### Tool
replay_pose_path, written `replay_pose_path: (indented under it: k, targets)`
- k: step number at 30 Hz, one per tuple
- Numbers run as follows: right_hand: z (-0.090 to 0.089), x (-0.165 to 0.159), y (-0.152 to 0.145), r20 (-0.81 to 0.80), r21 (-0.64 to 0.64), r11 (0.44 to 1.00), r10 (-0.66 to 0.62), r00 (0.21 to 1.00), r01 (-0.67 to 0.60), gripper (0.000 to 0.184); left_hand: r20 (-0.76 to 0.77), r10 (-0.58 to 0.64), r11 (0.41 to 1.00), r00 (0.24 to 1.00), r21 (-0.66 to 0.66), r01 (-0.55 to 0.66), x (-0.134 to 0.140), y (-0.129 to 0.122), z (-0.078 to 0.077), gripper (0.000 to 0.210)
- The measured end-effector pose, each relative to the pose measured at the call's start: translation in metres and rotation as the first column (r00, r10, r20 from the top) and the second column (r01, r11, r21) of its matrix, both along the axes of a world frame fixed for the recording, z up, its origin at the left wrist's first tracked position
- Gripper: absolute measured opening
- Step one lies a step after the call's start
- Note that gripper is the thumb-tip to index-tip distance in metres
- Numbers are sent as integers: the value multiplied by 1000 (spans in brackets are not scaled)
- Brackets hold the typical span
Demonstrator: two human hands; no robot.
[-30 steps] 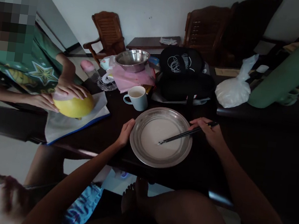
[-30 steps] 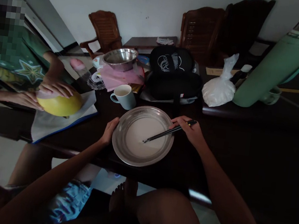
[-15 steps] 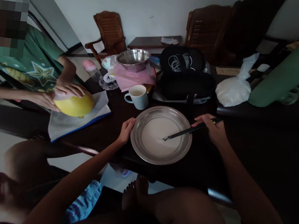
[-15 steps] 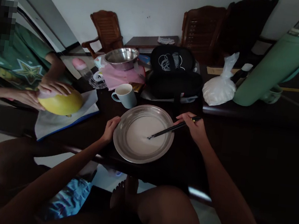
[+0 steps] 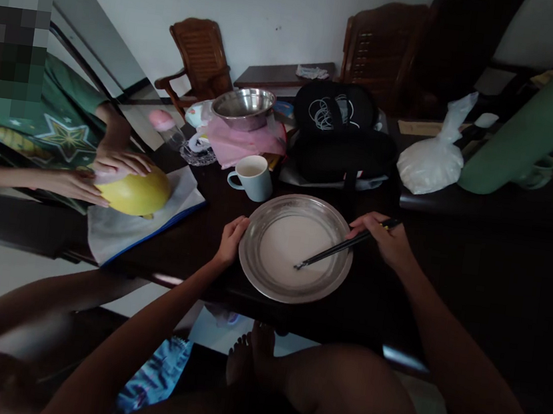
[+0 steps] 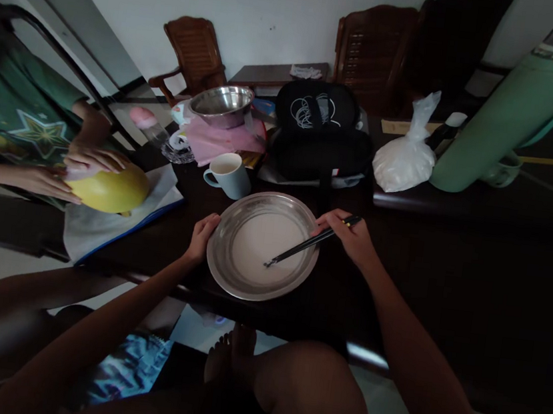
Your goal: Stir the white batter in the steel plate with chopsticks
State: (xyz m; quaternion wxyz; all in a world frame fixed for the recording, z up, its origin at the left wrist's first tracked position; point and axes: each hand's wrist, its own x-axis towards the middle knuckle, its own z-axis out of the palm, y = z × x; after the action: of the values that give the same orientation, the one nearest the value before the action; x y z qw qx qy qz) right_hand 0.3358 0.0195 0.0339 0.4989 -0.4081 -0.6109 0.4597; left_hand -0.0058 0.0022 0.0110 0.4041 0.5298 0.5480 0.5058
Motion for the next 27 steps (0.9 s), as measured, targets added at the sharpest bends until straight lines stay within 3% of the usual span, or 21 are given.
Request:
replay_pose_path:
  k: [2, 7, 12, 18, 23, 27]
  targets:
    - [0, -1, 0, 25, 18, 1000, 22, 999, -23, 35, -1, 4, 1000, 1000, -4, -4, 0, 0, 0, 51]
    - [-1, 3, 1, -3, 11, 998, -66, 998, 66, 33, -13, 6, 1000, 1000, 1, -6, 2, 0, 2, 52]
    - [-1, -1, -1, 8, 11, 1000, 26, 1000, -26, 35, -5, 5, 1000, 1000, -4, -6, 1, 0, 2, 52]
    - [0, 1, 0, -4, 2, 998, -69, 998, 69, 35, -7, 13, 1000, 1000, -4, -13, 2, -1, 4, 53]
    - [0, -1, -1, -5, -29, 999, 27, 1000, -27, 35, 6, 18, 999, 1000, -28, -18, 3, -1, 5, 52]
    - [0, 2, -1, -12, -21, 1000, -14, 1000, 14, 34, 2, 25, 999, 1000, -26, -25, 2, -1, 3, 51]
